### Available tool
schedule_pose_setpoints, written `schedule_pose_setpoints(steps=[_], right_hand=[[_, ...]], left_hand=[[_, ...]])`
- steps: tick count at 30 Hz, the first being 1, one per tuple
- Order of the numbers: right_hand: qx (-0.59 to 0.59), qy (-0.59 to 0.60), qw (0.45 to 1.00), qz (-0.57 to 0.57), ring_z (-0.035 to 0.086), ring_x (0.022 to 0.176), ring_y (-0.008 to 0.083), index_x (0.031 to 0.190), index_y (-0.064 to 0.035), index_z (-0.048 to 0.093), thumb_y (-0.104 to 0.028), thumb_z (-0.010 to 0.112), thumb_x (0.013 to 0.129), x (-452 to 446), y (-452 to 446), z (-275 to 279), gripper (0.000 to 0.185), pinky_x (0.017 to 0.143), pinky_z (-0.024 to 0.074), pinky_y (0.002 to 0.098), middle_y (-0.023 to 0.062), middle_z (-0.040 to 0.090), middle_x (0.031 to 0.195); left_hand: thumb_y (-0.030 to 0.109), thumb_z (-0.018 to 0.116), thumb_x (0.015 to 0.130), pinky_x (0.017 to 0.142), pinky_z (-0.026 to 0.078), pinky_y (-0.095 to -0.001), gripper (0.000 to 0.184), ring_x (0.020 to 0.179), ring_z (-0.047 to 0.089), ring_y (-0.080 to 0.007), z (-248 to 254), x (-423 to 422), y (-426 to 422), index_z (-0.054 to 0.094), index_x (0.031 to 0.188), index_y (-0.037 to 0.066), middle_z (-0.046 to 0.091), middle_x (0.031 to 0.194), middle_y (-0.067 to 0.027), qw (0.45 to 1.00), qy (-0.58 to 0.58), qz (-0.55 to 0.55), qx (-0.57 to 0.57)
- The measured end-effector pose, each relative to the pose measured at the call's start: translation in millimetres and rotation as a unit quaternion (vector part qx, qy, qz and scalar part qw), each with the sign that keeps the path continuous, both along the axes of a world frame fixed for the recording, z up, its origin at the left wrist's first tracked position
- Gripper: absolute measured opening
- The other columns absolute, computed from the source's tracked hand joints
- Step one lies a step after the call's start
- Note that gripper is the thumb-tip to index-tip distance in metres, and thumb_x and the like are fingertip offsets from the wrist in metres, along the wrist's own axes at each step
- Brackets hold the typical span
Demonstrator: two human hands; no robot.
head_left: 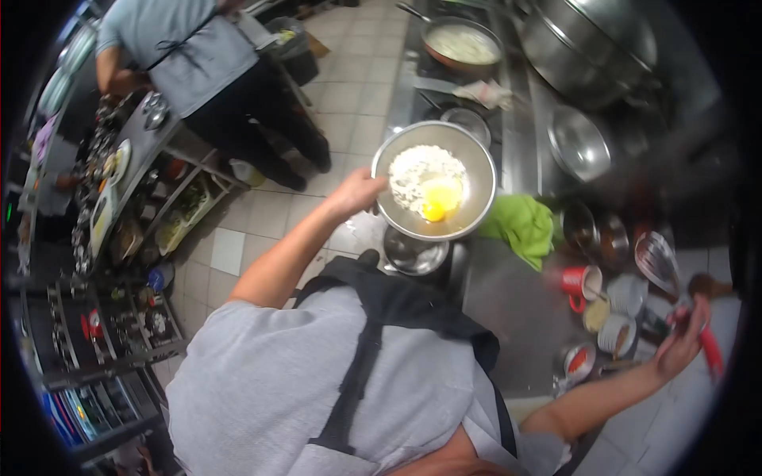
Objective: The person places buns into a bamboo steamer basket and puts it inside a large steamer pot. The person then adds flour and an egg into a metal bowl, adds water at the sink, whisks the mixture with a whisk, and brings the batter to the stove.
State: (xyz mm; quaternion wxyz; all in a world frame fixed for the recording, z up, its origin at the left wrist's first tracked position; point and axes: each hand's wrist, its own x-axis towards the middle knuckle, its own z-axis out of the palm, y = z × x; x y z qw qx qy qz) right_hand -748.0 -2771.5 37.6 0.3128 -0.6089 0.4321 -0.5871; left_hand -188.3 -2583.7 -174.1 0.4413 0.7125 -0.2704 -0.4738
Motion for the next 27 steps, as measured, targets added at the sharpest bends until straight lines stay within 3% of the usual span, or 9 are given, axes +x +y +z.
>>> schedule_pose_setpoints(steps=[5,11,14,18,20,22,27], right_hand=[[0.042,-0.006,0.996,0.073,0.052,0.075,0.013,0.12,0.0018,0.053,-0.035,0.044,0.104,34,57,-45,0.041,0.061,0.0416,0.0258,0.008,0.057,0.09],[0.052,0.007,0.983,0.174,0.057,0.07,0.0176,0.117,0.0054,0.053,-0.046,0.049,0.1,163,96,-65,0.055,0.064,0.0487,0.0287,0.0122,0.059,0.086],[0.089,-0.036,0.97,0.223,0.06,0.067,0.0189,0.118,0.0057,0.055,-0.041,0.047,0.102,250,107,-88,0.05,0.064,0.0508,0.0294,0.015,0.063,0.09],[0.096,-0.015,0.99,0.102,0.06,0.065,0.016,0.108,0.0047,0.061,-0.035,0.042,0.105,386,123,-122,0.044,0.062,0.0501,0.0266,0.0127,0.063,0.083],[0.117,0.026,0.99,0.075,0.059,0.063,0.0147,0.104,0.0038,0.063,-0.033,0.044,0.105,452,130,-126,0.041,0.061,0.0494,0.0252,0.0107,0.064,0.079],[0.166,0.011,0.979,0.115,0.059,0.061,0.0129,0.103,0.003,0.065,-0.029,0.05,0.103,494,124,-145,0.035,0.061,0.0486,0.0241,0.0091,0.065,0.077],[0.208,0.033,0.973,0.093,0.059,0.062,0.0106,0.106,0.003,0.065,-0.026,0.058,0.101,570,138,-148,0.03,0.061,0.0485,0.023,0.0088,0.066,0.082]], left_hand=[[0.017,0.054,0.084,0.048,0.043,-0.0289,0.021,0.05,0.053,-0.0141,-3,39,21,0.062,0.083,-0.002,0.059,0.065,-0.0065,1.0,0.009,0.018,0.005],[0.017,0.053,0.084,0.048,0.044,-0.0287,0.022,0.052,0.054,-0.014,-14,123,65,0.062,0.091,-0.003,0.061,0.068,-0.0066,0.998,0.008,0.07,0.005],[0.016,0.053,0.084,0.049,0.045,-0.0284,0.025,0.053,0.055,-0.014,-19,176,89,0.062,0.094,-0.004,0.062,0.07,-0.0069,0.996,0.003,0.083,0.013],[0.014,0.052,0.084,0.049,0.045,-0.0278,0.027,0.053,0.055,-0.0127,-24,254,118,0.063,0.101,-0.004,0.063,0.072,-0.0065,0.996,-0.006,0.093,0.007],[0.014,0.051,0.086,0.049,0.044,-0.0274,0.028,0.054,0.055,-0.0117,-32,293,125,0.063,0.104,-0.004,0.063,0.073,-0.0056,0.995,-0.007,0.095,-0.001],[0.015,0.051,0.085,0.049,0.044,-0.0275,0.029,0.053,0.054,-0.0117,-35,329,128,0.063,0.104,-0.004,0.063,0.072,-0.0054,0.997,-0.003,0.077,0.01],[0.017,0.052,0.084,0.046,0.044,-0.0279,0.029,0.054,0.056,-0.0129,-48,398,100,0.063,0.103,-0.003,0.062,0.07,-0.0058,0.999,0.011,0.039,0.018]])
